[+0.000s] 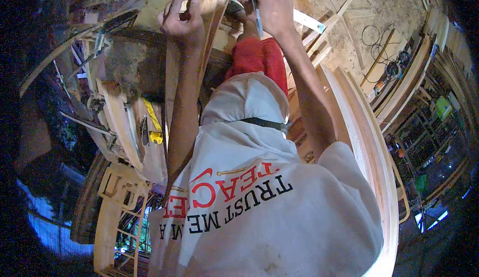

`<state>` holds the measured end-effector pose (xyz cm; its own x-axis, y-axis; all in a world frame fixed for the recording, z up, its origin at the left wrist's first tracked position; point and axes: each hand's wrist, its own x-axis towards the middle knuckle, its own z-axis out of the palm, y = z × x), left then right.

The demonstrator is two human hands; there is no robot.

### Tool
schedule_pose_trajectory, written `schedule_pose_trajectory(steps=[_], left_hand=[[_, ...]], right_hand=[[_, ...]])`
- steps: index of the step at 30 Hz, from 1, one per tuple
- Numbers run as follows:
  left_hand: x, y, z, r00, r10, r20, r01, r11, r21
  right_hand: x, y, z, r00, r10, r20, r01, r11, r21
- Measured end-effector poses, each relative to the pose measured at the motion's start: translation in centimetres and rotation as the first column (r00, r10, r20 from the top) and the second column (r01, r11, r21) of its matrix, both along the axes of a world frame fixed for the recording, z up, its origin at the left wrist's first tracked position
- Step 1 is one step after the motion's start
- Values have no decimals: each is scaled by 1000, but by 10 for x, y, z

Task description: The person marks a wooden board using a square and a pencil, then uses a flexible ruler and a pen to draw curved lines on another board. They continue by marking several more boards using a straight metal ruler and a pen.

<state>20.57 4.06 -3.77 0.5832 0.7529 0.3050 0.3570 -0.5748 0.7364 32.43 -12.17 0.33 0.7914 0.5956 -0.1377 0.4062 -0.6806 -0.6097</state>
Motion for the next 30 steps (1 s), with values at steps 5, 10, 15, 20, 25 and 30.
schedule_pose_trajectory(steps=[5, 10, 15, 20, 25, 30], left_hand=[[7, 2, 1, 999, 27, 18, -28, 998, 48], [12, 19, -25, 959, -137, 250, 92, 979, 183], [14, 33, -25, 904, -298, 305, 223, 940, 259], [14, 8, -3, 996, -74, 54, 65, 988, 140], [13, 10, -3, 986, -108, 125, 109, 994, 2], [16, 22, -8, 954, -189, 233, 142, 969, 202]], right_hand=[[-1, 0, 3, 1000, 15, 21, -15, 1000, -6], [3, -11, -14, 985, 97, 140, -101, 995, 20], [-7, -6, -28, 996, 87, -28, -92, 949, -301], [2, -8, 3, 999, 46, -12, -47, 997, -68], [3, -4, 30, 997, 33, -64, -37, 997, -71], [-6, -8, -22, 958, 78, 277, -56, 995, -86]])
